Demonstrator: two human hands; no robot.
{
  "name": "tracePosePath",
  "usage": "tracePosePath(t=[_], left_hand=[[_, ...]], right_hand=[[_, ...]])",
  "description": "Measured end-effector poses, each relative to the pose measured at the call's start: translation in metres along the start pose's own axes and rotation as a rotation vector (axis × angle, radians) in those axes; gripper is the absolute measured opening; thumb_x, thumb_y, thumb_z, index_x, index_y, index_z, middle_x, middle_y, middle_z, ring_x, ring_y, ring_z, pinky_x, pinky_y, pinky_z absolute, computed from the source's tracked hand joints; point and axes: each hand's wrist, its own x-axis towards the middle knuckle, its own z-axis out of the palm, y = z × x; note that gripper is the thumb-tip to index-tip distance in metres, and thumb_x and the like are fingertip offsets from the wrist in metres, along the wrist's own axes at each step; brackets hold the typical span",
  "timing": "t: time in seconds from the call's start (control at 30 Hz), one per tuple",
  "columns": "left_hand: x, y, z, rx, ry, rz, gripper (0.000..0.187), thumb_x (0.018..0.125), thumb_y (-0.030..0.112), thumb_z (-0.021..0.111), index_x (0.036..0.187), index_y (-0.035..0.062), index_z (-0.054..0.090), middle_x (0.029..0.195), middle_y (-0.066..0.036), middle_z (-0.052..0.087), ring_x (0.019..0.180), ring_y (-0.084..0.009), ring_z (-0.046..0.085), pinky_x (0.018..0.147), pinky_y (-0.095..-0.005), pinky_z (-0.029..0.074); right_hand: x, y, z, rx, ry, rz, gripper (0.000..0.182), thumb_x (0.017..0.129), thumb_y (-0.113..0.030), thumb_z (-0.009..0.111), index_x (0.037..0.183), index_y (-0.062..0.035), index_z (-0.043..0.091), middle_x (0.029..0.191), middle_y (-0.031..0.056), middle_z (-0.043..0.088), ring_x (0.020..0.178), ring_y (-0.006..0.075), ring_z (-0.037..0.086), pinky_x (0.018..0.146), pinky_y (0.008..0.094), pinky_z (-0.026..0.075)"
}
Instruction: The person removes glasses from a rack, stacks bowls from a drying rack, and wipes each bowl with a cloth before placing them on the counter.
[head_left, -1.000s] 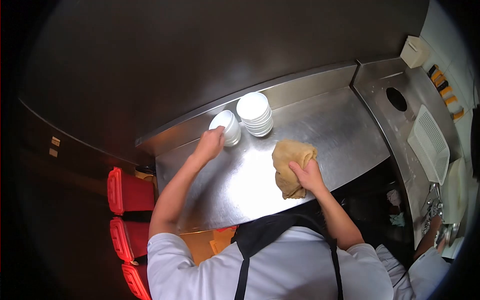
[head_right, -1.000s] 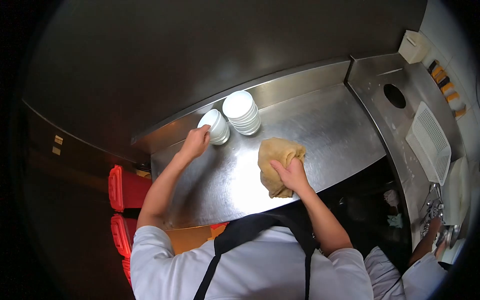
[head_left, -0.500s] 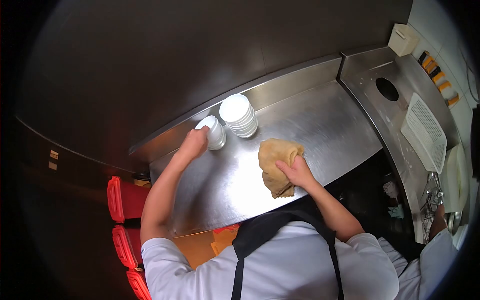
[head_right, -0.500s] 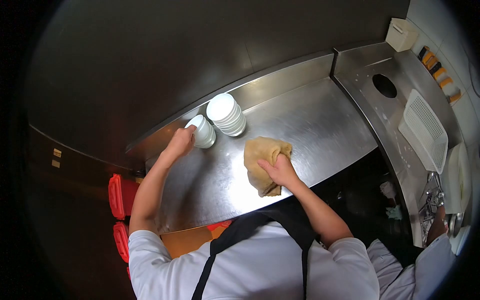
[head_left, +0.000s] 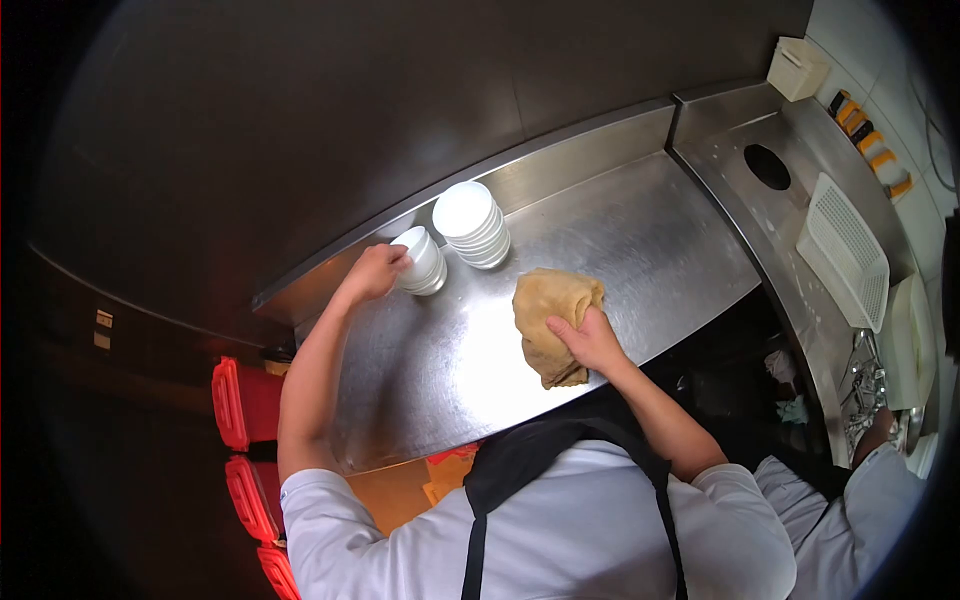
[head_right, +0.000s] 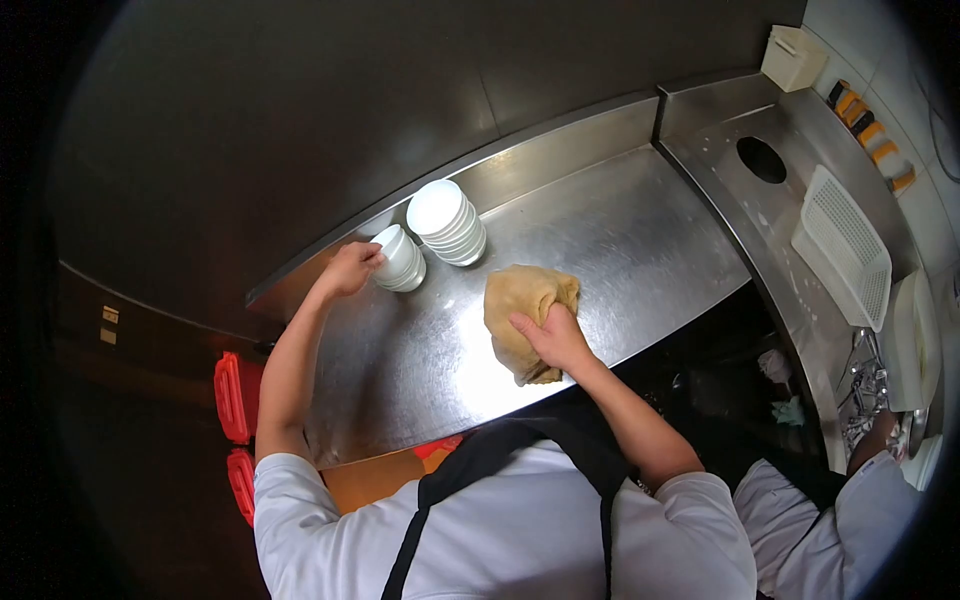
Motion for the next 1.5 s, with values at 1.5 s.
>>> tracePosePath(t=[1.5], left_hand=[[-0.060, 0.146, 0.189, -1.962, -0.009, 0.251, 0.048, 0.101, 0.023, 0.053, 0.142, 0.0022, 0.039, 0.135, -0.013, 0.054, 0.124, -0.0255, 0.052, 0.110, -0.0427, 0.037]], right_hand=[[0.037, -0.025, -0.014, 0.537, 0.171, 0.432, 0.029, 0.094, -0.024, 0.065, 0.109, 0.0005, 0.067, 0.096, 0.0065, 0.069, 0.085, 0.0135, 0.064, 0.075, 0.0274, 0.052]])
